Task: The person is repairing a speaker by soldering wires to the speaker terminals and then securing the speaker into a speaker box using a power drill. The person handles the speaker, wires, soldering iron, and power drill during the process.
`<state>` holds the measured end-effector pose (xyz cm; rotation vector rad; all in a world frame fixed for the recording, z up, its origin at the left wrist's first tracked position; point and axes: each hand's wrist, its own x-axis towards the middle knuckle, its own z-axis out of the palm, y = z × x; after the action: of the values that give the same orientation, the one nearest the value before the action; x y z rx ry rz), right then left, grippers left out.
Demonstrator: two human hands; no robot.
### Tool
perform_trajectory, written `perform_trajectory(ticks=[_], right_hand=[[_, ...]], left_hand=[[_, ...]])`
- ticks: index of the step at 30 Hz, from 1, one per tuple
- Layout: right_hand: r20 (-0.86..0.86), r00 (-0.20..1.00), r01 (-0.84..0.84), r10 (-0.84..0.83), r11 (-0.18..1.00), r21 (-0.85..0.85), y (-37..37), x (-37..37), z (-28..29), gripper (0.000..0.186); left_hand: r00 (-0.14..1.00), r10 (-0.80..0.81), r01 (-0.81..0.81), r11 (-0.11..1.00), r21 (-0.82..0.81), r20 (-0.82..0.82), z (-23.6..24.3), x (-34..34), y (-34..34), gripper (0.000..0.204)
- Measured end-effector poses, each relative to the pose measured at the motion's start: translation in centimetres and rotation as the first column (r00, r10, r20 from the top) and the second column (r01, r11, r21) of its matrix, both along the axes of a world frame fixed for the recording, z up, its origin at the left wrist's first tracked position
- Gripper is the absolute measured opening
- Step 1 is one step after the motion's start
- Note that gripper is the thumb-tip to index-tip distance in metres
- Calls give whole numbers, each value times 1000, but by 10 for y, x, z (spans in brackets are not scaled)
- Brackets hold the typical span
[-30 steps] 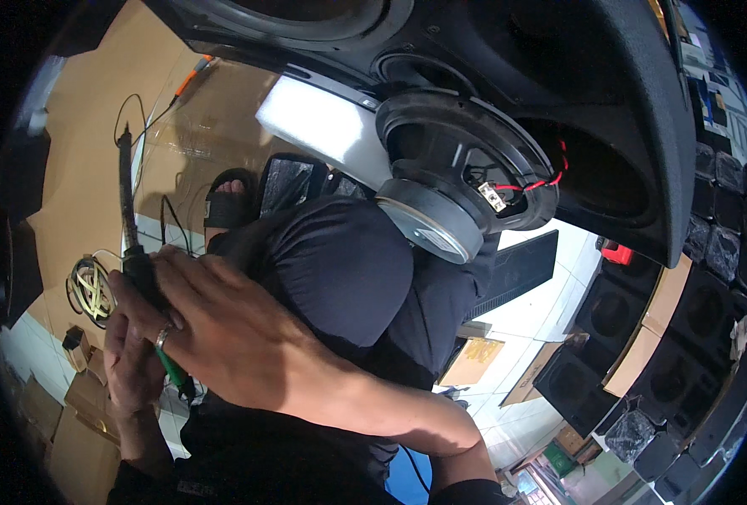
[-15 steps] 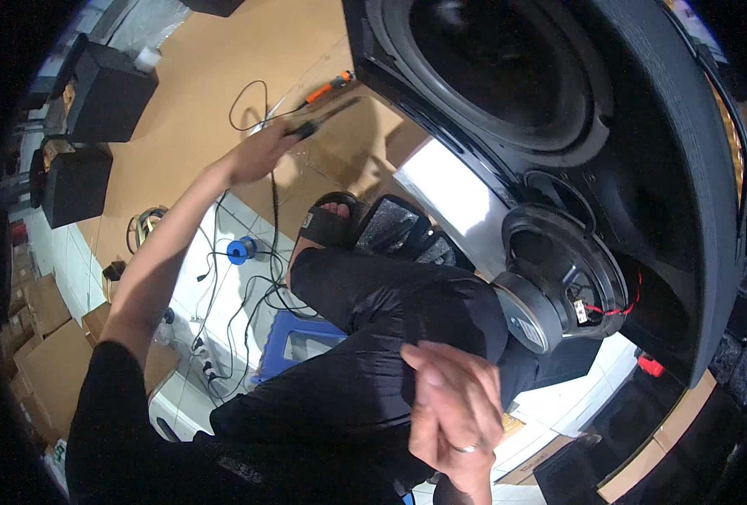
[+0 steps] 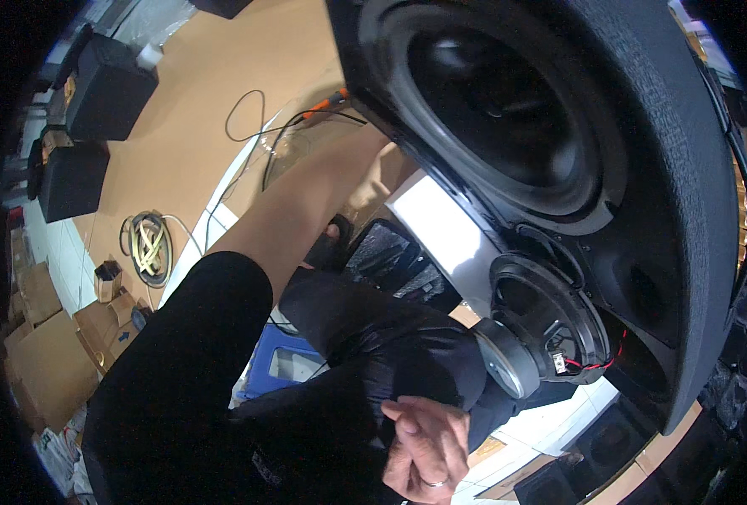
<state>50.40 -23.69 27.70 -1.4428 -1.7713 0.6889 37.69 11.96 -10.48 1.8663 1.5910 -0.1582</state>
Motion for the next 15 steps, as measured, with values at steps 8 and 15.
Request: perform_trajectory(ticks=[8, 15], right_hand=[[327, 908, 237, -263, 965, 116, -3, 58, 11, 17], [367, 752, 394, -548, 819, 417, 26, 128, 16, 42]], left_hand=[[989, 0, -75, 858, 508, 147, -8, -24, -42, 38], [555, 352, -404, 906, -126, 754, 189, -59, -260, 33]])
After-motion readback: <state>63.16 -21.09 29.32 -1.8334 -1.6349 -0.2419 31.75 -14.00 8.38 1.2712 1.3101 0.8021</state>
